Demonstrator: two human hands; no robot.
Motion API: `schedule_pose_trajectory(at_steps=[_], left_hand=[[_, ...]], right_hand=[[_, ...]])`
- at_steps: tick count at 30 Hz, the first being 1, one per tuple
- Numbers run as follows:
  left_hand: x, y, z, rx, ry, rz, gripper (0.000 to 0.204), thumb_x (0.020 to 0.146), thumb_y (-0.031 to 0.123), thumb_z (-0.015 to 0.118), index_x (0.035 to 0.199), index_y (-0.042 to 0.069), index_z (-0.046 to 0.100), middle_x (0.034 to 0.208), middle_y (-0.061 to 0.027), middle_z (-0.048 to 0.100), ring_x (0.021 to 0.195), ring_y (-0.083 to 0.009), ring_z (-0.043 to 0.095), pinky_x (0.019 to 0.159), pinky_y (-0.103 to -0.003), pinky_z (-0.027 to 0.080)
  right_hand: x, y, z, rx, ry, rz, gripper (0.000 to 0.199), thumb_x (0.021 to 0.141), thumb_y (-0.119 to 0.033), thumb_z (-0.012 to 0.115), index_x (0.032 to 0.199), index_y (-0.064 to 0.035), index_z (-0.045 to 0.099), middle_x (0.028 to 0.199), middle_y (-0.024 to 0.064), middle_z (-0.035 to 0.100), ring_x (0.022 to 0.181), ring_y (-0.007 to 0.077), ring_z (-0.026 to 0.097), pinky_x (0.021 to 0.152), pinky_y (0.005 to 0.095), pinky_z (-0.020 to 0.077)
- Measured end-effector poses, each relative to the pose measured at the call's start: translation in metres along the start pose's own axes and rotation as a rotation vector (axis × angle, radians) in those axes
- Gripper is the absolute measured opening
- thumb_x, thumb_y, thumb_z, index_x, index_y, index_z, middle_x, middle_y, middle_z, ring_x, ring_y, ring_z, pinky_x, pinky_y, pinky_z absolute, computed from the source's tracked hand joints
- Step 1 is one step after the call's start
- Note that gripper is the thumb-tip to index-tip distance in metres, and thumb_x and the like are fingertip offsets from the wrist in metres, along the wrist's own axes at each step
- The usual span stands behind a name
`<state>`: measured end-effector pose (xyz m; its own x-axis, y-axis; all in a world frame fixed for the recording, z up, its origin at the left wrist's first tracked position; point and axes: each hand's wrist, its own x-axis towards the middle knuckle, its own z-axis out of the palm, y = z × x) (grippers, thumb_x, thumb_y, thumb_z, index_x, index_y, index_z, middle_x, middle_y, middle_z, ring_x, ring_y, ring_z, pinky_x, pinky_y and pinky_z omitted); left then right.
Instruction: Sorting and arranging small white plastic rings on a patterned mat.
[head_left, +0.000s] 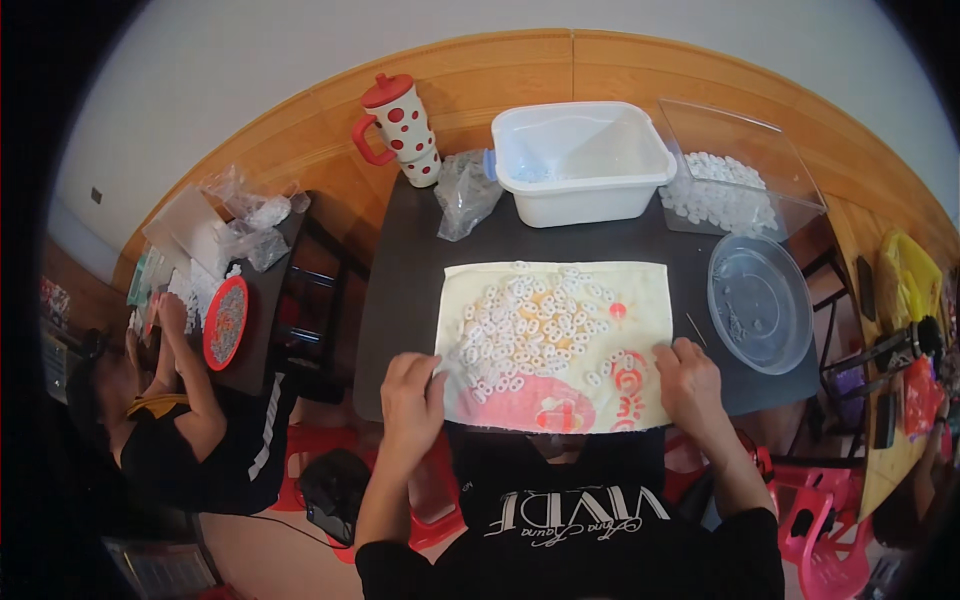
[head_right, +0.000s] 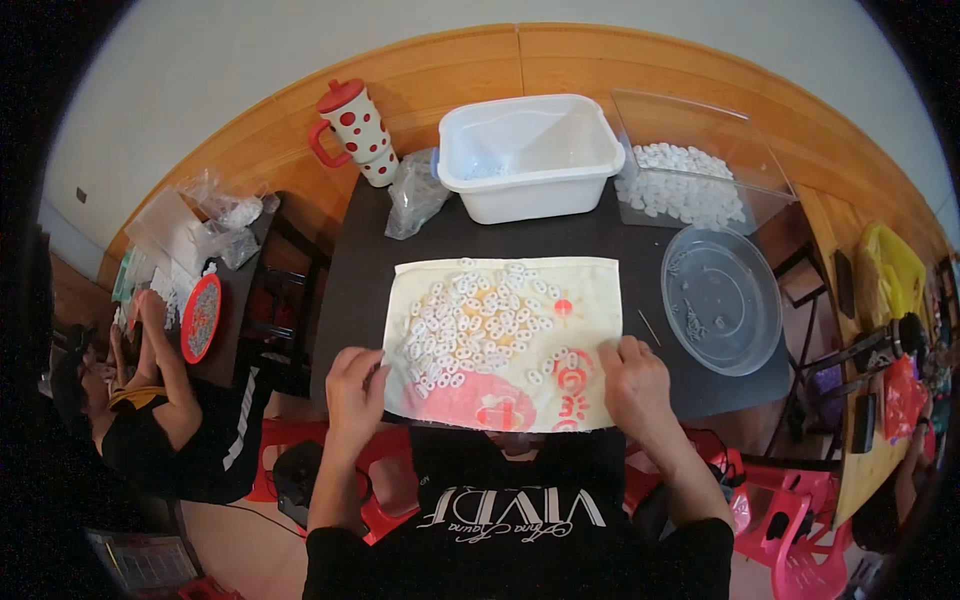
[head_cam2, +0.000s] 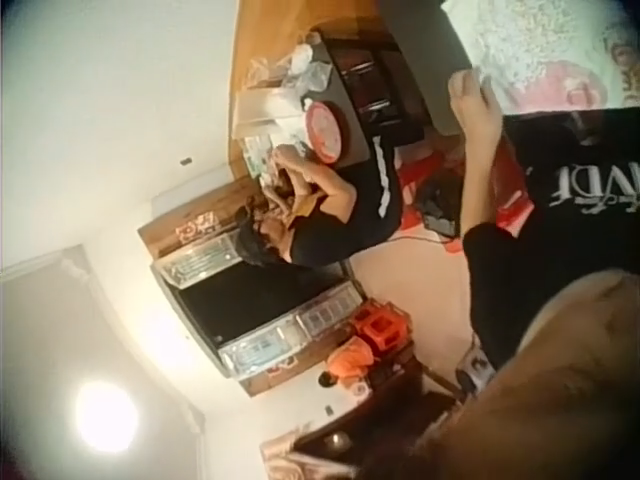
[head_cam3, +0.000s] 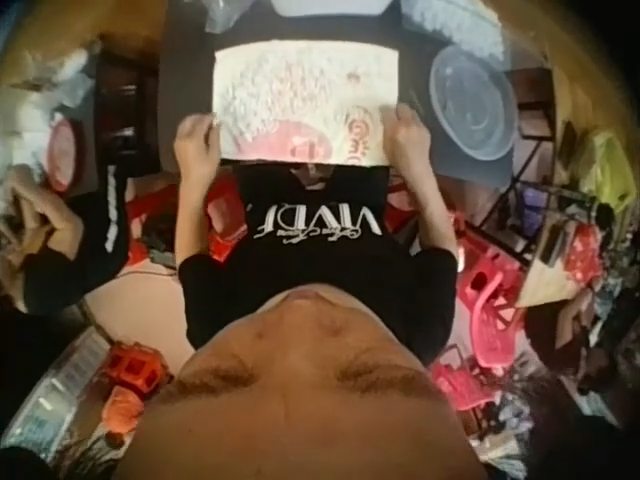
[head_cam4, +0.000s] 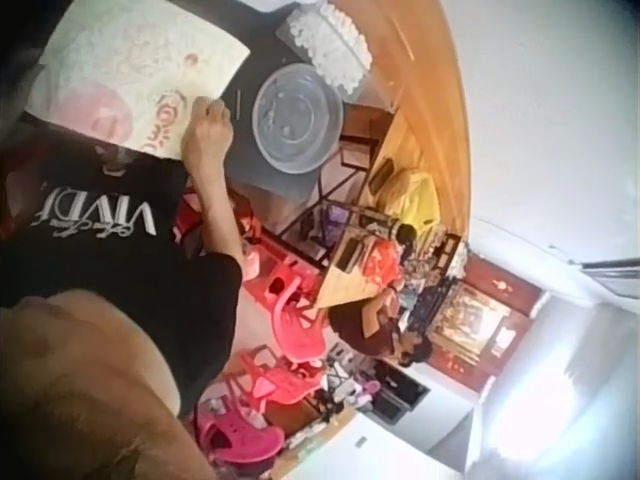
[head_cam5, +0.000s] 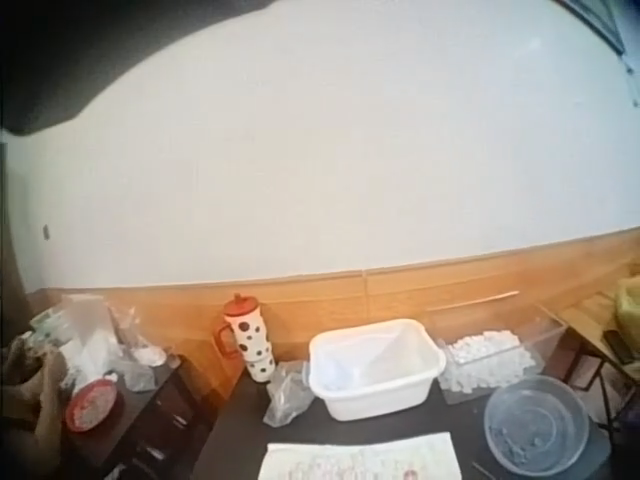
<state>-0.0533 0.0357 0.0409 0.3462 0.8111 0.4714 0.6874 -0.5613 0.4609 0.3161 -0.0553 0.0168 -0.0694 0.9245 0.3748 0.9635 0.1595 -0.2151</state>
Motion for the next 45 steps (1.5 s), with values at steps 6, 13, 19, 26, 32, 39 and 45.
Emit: schedule_pose_trajectory(at_steps=[6, 13, 19, 26, 32, 39, 45], left_hand=[[-0.022, 0.070, 0.036, -0.233, -0.045, 0.360, 0.030, 0.071, -0.004, 0.071, 0.101, 0.002, 0.070, 0.091, -0.0134, 0.062, 0.077, -0.0302, 0.061, 0.066, -0.039, 0.049], [-0.017, 0.114, 0.097, -0.293, -0.011, 0.557, 0.031, 0.070, -0.001, 0.074, 0.099, -0.006, 0.068, 0.092, -0.0148, 0.062, 0.075, -0.0291, 0.060, 0.063, -0.036, 0.049], [-0.023, 0.098, 0.101, -0.154, 0.118, 0.497, 0.032, 0.077, 0.002, 0.070, 0.108, -0.006, 0.068, 0.103, -0.0185, 0.062, 0.082, -0.0303, 0.061, 0.068, -0.037, 0.052], [-0.023, 0.089, 0.099, -0.144, 0.338, 0.305, 0.041, 0.073, -0.006, 0.064, 0.114, -0.004, 0.067, 0.106, -0.0183, 0.062, 0.082, -0.0312, 0.062, 0.067, -0.037, 0.052], [-0.021, 0.090, 0.101, -0.280, -0.056, 0.523, 0.034, 0.070, -0.001, 0.065, 0.104, -0.003, 0.066, 0.094, -0.0128, 0.062, 0.081, -0.0295, 0.059, 0.067, -0.036, 0.051], [-0.019, 0.094, 0.102, -0.240, -0.073, 0.503, 0.030, 0.072, 0.002, 0.066, 0.101, -0.003, 0.064, 0.089, -0.0120, 0.059, 0.082, -0.0291, 0.057, 0.071, -0.036, 0.049], [-0.021, 0.096, 0.099, -0.246, -0.135, 0.493, 0.029, 0.074, 0.002, 0.065, 0.102, -0.003, 0.064, 0.091, -0.0126, 0.059, 0.086, -0.0291, 0.058, 0.074, -0.037, 0.049]], right_hand=[[0.025, -0.015, -0.002, 0.301, 0.131, 0.076, 0.020, 0.080, 0.005, 0.060, 0.098, -0.0034, 0.063, 0.082, 0.0160, 0.059, 0.066, 0.0352, 0.062, 0.058, 0.0429, 0.0483], [0.077, -0.060, 0.024, 0.503, 0.192, -0.057, 0.016, 0.082, 0.003, 0.061, 0.097, -0.0048, 0.063, 0.085, 0.0156, 0.061, 0.066, 0.0358, 0.063, 0.057, 0.0425, 0.0505], [0.107, -0.076, 0.018, 0.594, 0.239, -0.196, 0.018, 0.083, 0.006, 0.062, 0.098, -0.0033, 0.063, 0.083, 0.0136, 0.059, 0.065, 0.0327, 0.061, 0.055, 0.0387, 0.0468], [0.059, -0.029, -0.020, 0.490, 0.327, 0.001, 0.015, 0.081, 0.011, 0.062, 0.092, 0.0008, 0.064, 0.080, 0.0128, 0.057, 0.062, 0.0237, 0.057, 0.055, 0.0303, 0.0437], [0.027, 0.004, -0.026, 0.126, -0.016, 0.136, 0.020, 0.083, 0.000, 0.063, 0.102, -0.0028, 0.064, 0.092, 0.0193, 0.058, 0.079, 0.0421, 0.061, 0.068, 0.0487, 0.0490], [0.099, 0.016, 0.028, -0.222, 0.002, 0.117, 0.022, 0.085, -0.007, 0.065, 0.106, -0.0030, 0.064, 0.097, 0.0185, 0.058, 0.088, 0.0370, 0.064, 0.075, 0.0467, 0.0545], [0.122, 0.021, 0.042, -0.230, -0.159, 0.132, 0.015, 0.079, -0.004, 0.063, 0.094, -0.0029, 0.065, 0.097, 0.0176, 0.063, 0.093, 0.0362, 0.066, 0.076, 0.0458, 0.0555]])
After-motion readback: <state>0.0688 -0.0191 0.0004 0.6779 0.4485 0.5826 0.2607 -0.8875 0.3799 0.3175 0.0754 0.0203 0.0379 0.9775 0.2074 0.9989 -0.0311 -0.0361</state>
